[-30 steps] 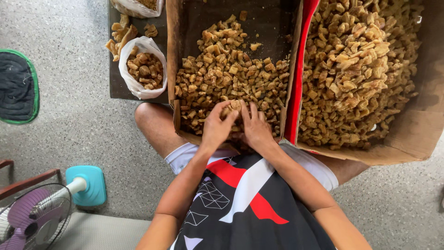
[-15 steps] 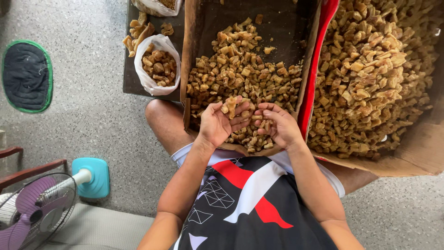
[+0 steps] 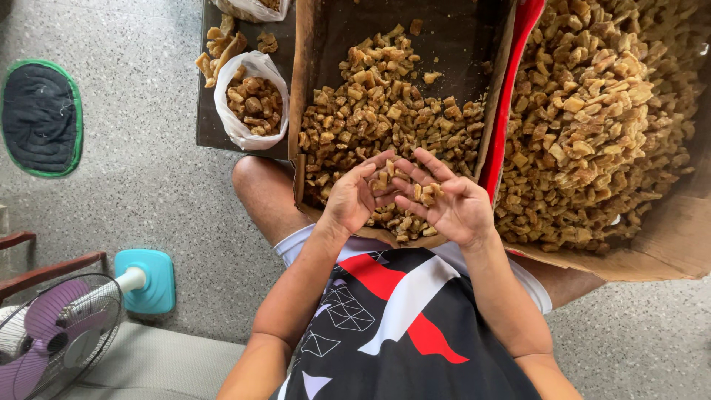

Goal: The person sits on the floor and sorts small dried fruit pieces from a cardboard box into a plastic bag using both hands. The person repeatedly scoops, inspects, and transfers the pieces, occasionally breaking larger clumps apart.

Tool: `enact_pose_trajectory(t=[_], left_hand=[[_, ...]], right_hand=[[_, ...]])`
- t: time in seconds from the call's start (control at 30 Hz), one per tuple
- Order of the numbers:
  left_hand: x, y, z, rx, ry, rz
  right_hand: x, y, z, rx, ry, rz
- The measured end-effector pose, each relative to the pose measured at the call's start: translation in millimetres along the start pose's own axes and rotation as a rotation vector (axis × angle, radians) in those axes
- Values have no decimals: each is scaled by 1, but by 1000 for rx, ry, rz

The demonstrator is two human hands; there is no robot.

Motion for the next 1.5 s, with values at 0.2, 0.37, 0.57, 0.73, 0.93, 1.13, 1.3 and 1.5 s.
enact_pose_trajectory(t=[0.2,0.37,0.57,0.73,0.93,1.13,1.3,1.5], left_hand=[[-4,0,-1,12,-60,-86],[0,3,-11,249,-86,-119],[61,39,-18,782,-733,59],[95,55,-15,906,-1151,75],[66,46,-35,795,-983,-149],[43,39,-60,823,-1377,-357],[20,32,-60,897,-1796,-518],[-23,17,-38,694,-1768,-504]], right_hand=[[1,5,1,-4,172,-37],[-17,4,-2,12,54,-81],[-50,-16,-25,-22,-95,-135],[-63,-13,-20,-48,-22,-432],[-1,58,112,-694,622,-418],[38,70,184,-586,2311,-1131],[40,12,144,-618,2147,-733],[29,-162,43,-90,2342,-134]])
Point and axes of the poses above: each hand's wrist, its own y-axis away from the middle knuckle, its own x-axis out of the palm, z = x × y, the point moved 7 cm from there along -y, towards the middle knuckle
